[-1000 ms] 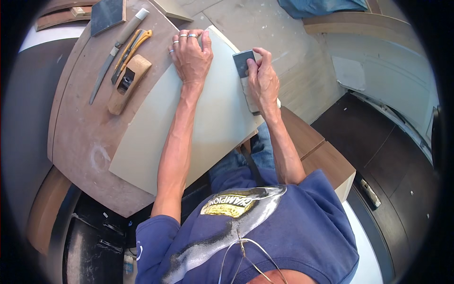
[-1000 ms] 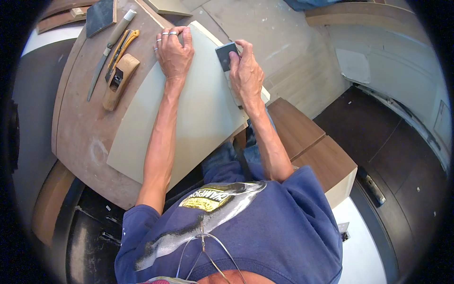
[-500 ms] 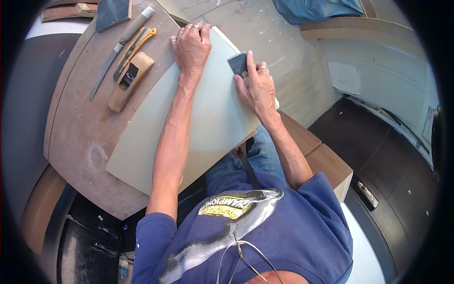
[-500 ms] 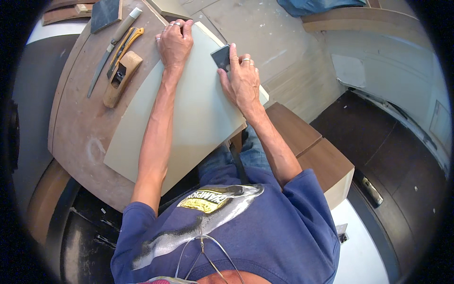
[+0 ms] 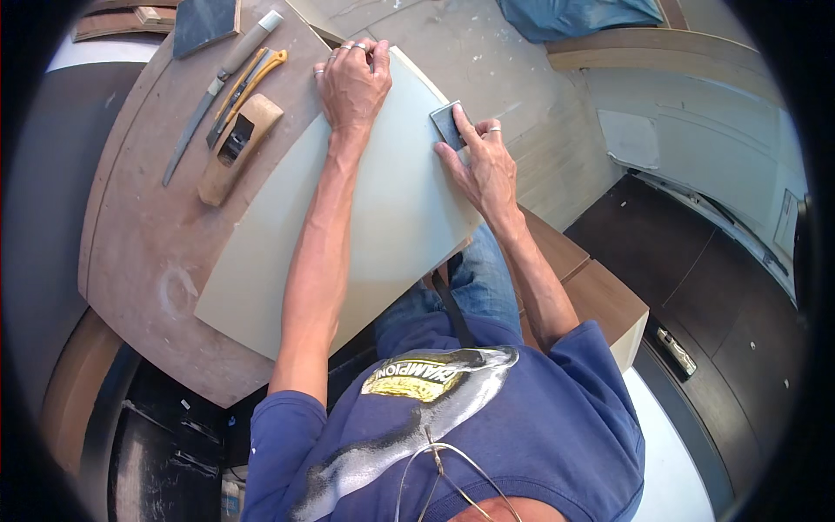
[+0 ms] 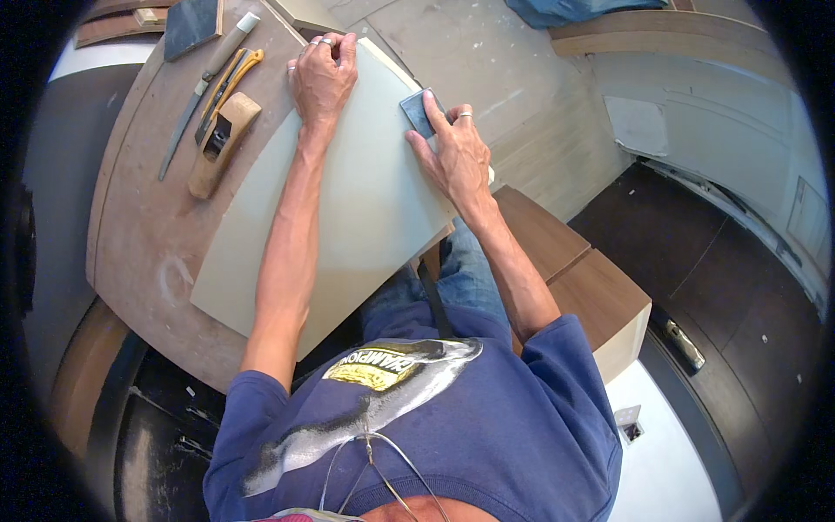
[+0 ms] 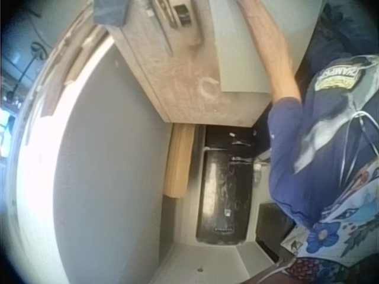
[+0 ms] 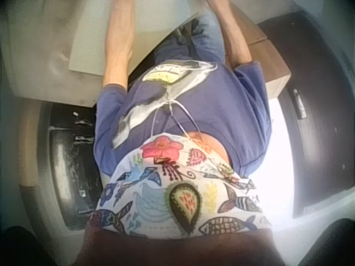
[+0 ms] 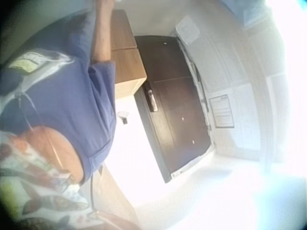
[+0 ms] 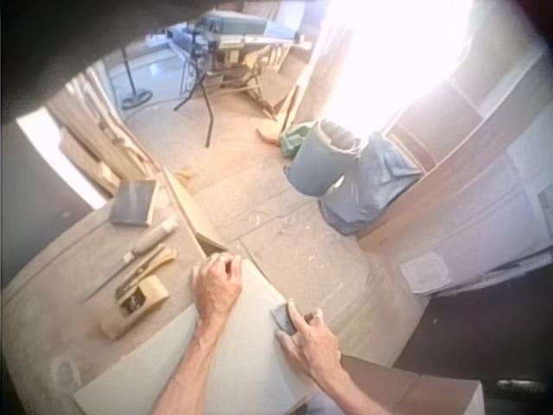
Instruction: The person sands the edge of a white board using a hand file and a sanding block.
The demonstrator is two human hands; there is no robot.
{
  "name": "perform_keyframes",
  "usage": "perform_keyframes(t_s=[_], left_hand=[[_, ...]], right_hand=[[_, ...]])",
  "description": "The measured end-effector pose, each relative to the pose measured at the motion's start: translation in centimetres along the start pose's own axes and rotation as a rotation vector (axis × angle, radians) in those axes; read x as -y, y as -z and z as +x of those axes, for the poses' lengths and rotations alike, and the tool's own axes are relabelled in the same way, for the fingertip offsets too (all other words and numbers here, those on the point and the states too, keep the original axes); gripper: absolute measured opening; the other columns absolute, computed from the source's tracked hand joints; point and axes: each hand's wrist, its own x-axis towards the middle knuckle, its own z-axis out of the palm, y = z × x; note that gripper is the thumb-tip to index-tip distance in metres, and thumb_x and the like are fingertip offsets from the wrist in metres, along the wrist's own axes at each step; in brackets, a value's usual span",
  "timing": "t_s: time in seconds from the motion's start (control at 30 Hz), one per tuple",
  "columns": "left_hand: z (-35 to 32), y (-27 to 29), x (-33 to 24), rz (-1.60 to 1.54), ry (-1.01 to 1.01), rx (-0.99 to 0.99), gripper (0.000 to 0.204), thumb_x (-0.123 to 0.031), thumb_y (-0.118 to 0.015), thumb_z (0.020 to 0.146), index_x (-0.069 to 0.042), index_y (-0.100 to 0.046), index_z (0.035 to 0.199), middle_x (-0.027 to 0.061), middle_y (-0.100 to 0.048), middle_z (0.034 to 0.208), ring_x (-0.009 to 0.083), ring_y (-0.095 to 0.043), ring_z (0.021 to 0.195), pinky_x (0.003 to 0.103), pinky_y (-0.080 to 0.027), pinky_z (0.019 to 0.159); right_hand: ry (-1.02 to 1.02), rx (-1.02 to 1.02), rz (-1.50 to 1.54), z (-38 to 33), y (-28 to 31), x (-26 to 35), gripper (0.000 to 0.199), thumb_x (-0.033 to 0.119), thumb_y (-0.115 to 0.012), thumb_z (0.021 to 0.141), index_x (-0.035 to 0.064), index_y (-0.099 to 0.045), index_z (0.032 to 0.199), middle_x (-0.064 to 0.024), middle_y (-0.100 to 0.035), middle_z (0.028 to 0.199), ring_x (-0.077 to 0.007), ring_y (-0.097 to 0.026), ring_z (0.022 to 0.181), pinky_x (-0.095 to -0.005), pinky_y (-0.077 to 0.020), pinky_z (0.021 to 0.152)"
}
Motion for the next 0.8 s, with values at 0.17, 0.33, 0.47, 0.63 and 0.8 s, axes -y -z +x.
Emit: perform_keyframes(t_s=[0.17, 0.33, 0.47, 0.63, 0.8], left_hand=[[-0.1, 0.2, -0.2, -0.009, -0.006, 0.002, 0.033, -0.041, -0.065, 0.101, -0.011, -0.075, 0.089, 0.0043, -0.072, 0.086, 0.0271, -0.070, 0.084, 0.046, -0.049, 0.084], [-0.1, 0.0, 0.4, 0.001, -0.050, -0.035, 0.036, -0.042, -0.064, 0.101, -0.011, -0.075, 0.087, 0.0047, -0.071, 0.083, 0.0287, -0.070, 0.079, 0.047, -0.050, 0.079], [-0.3, -0.2, 0.3, -0.001, -0.060, -0.040, 0.038, -0.042, -0.063, 0.102, -0.009, -0.074, 0.086, 0.0055, -0.072, 0.083, 0.0294, -0.070, 0.078, 0.047, -0.051, 0.079], [0.0, -0.3, 0.7, -0.003, -0.079, -0.049, 0.040, -0.043, -0.062, 0.102, -0.008, -0.074, 0.086, 0.0060, -0.072, 0.081, 0.0293, -0.071, 0.078, 0.046, -0.051, 0.078], [0.0, 0.0, 0.4, 0.002, -0.070, -0.032, 0.041, -0.043, -0.061, 0.103, -0.008, -0.074, 0.086, 0.0057, -0.072, 0.081, 0.0292, -0.070, 0.077, 0.045, -0.051, 0.078]], right_hand=[[-0.015, -0.043, 0.032, -0.3, -0.6, 0.7, 0.059, 0.043, -0.075, 0.094, 0.0215, -0.063, 0.148, -0.0156, -0.059, 0.115, -0.0303, -0.070, 0.093, -0.0439, -0.0597, 0.079], [0.004, -0.084, 0.031, 0.6, -0.7, 1.4, 0.057, 0.036, -0.078, 0.092, 0.0190, -0.065, 0.144, -0.0188, -0.060, 0.113, -0.0322, -0.070, 0.088, -0.0452, -0.0595, 0.075], [0.013, -0.102, 0.012, 0.3, -1.0, 1.3, 0.056, 0.033, -0.079, 0.091, 0.0173, -0.066, 0.143, -0.0211, -0.060, 0.113, -0.0344, -0.071, 0.086, -0.0460, -0.0596, 0.073], [0.036, -0.091, 0.017, 1.0, -0.8, 1.6, 0.055, 0.031, -0.079, 0.091, 0.0171, -0.065, 0.143, -0.0224, -0.060, 0.113, -0.0354, -0.071, 0.086, -0.0463, -0.0600, 0.073], [0.031, -0.078, 0.023, 1.0, -0.7, 1.8, 0.055, 0.031, -0.079, 0.091, 0.0163, -0.065, 0.142, -0.0230, -0.060, 0.114, -0.0360, -0.071, 0.087, -0.0463, -0.0600, 0.074]])
